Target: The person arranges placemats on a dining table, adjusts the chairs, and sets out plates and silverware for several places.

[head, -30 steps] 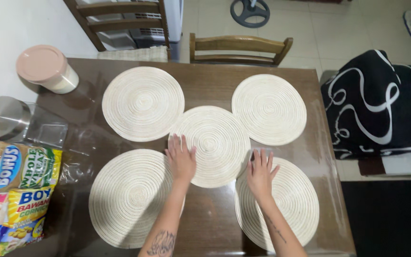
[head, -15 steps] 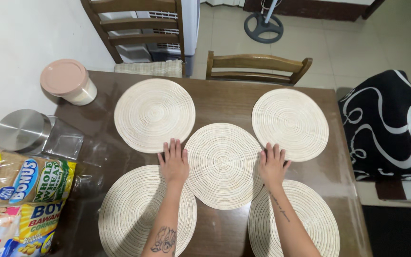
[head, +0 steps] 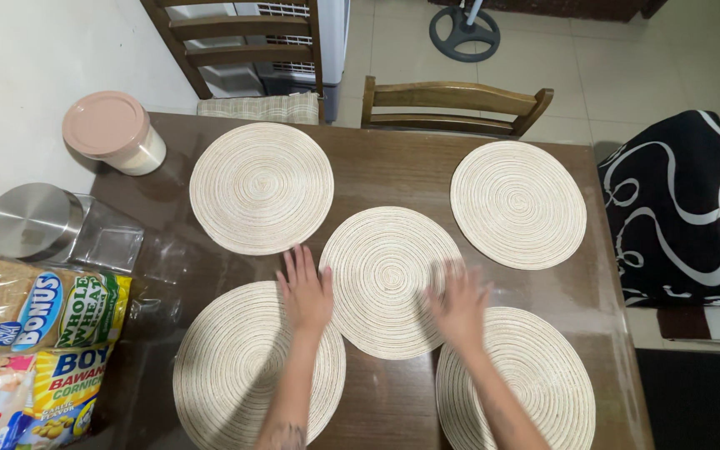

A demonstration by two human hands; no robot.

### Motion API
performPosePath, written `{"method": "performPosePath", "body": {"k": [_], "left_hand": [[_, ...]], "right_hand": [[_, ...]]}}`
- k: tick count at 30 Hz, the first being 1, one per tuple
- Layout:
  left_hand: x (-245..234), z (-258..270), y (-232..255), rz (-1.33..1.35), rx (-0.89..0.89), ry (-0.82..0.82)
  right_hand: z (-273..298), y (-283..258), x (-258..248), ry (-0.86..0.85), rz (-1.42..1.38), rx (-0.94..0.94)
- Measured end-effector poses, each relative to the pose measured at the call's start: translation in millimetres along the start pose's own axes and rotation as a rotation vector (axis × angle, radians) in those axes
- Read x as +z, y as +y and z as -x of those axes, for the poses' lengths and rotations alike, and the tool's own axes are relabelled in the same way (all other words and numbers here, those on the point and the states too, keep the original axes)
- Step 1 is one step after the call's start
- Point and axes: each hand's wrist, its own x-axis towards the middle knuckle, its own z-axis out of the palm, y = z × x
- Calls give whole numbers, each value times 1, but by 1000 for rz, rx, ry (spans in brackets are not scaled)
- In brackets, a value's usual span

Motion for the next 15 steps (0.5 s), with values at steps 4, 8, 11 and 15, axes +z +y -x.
{"method": "performPosePath", "body": {"k": [4,8,11,15], "left_hand": [[7,56,24,98,-54,26],[3,81,26,66,-21,46],[-7,97,13,-18,-20,62],[-16,120,-7,-144,-49,-4]], "right_hand": [[35,-42,4,-91,-127,-104],[25,-46,6,-94,-119,-45],[22,-43,5,-103,-181,-47],[67,-31,-7,-22,-195,-42]]}}
